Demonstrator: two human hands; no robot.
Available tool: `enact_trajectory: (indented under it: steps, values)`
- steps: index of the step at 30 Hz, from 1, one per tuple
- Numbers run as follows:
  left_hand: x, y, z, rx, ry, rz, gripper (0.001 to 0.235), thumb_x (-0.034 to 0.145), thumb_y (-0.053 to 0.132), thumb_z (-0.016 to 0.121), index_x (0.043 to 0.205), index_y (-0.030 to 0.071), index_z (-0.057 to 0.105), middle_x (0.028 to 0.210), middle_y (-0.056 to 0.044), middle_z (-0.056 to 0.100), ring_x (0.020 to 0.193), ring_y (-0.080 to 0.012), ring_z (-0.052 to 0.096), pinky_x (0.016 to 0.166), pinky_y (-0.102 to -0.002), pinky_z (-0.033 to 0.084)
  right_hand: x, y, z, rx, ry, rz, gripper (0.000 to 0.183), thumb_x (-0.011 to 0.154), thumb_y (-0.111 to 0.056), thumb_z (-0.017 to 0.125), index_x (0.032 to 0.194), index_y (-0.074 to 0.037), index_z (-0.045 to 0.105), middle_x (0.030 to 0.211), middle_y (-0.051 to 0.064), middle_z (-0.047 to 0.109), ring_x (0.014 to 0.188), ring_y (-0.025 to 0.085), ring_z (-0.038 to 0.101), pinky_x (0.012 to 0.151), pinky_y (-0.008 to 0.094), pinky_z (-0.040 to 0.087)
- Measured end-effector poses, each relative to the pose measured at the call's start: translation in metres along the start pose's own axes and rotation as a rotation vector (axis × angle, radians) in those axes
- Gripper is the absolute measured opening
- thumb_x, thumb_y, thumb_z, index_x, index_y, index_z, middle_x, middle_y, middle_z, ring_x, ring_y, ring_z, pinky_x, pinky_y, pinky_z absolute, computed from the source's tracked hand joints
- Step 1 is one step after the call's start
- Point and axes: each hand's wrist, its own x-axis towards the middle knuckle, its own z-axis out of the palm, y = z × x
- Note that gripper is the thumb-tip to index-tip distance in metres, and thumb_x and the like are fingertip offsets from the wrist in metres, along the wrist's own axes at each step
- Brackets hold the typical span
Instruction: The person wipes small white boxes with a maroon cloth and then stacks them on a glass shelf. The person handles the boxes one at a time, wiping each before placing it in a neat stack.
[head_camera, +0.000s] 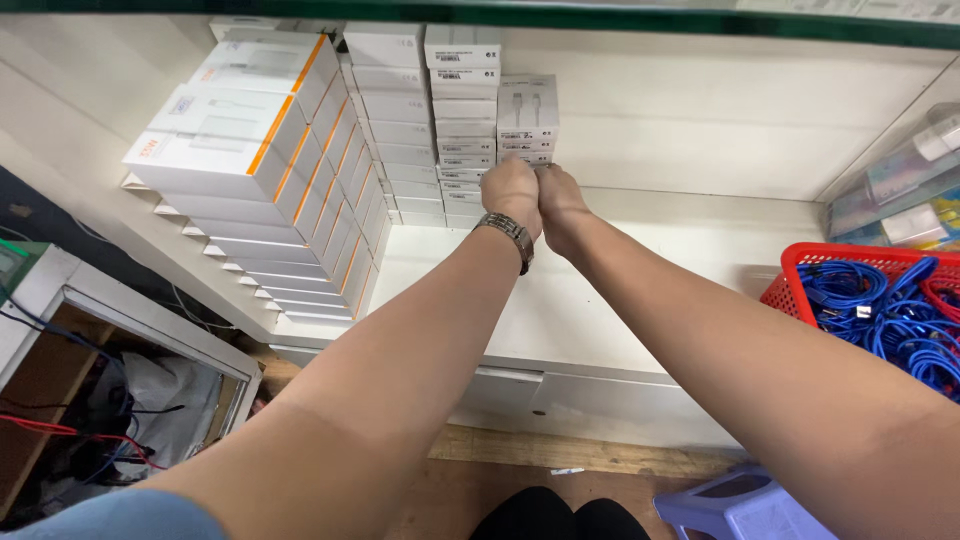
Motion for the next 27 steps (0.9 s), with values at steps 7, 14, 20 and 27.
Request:
enact_trajectory:
  steps: [7,14,20,27]
  values:
    - [0.007,0.047,0.02,-0.251,-0.167,-0.085,0.033,0.09,0.028,0.043,0.111,0.008,0.058,0.103,-0.009,0.058,0.091,-0.0238,0.054,0.074,-0.044,0.042,-0.006,-0.038,-0.003,0.023,0.105,0.202,0.044,0.104,-0.024,0.049,0.144,-0.007,0.044,0.152,0.012,0.041,0.141,0.024,0.034,0.122,0.052,0.025]
    - [-0.011,0.046,0.027,-0.341,-0.298,0.028,0.043,0.091,0.033,0.046,0.12,0.002,0.057,0.111,-0.019,0.06,0.1,-0.0336,0.058,0.086,-0.051,0.048,-0.024,-0.065,0.018,0.131,0.04,-0.016,0.047,0.096,-0.019,0.049,0.14,-0.003,0.052,0.145,0.015,0.056,0.139,0.031,0.048,0.116,0.049,0.037]
    - [-0.046,0.067,0.003,-0.111,-0.207,-0.146,0.052,0.092,0.04,0.05,0.136,0.013,0.049,0.137,-0.015,0.051,0.123,-0.0311,0.045,0.103,-0.056,0.036,-0.071,-0.08,0.002,-0.006,0.06,0.179,0.056,0.102,-0.023,0.046,0.155,-0.009,0.033,0.169,0.007,0.021,0.155,0.029,0.014,0.121,0.048,0.026]
    - [-0.164,0.051,-0.036,0.12,-0.232,-0.299,0.059,0.098,0.042,0.043,0.15,0.015,0.04,0.153,-0.018,0.042,0.137,-0.041,0.046,0.114,-0.058,0.036,-0.184,-0.116,-0.015,0.104,0.037,0.357,0.055,0.105,-0.028,0.043,0.155,-0.008,0.032,0.166,0.017,0.026,0.151,0.042,0.025,0.118,0.05,0.036]
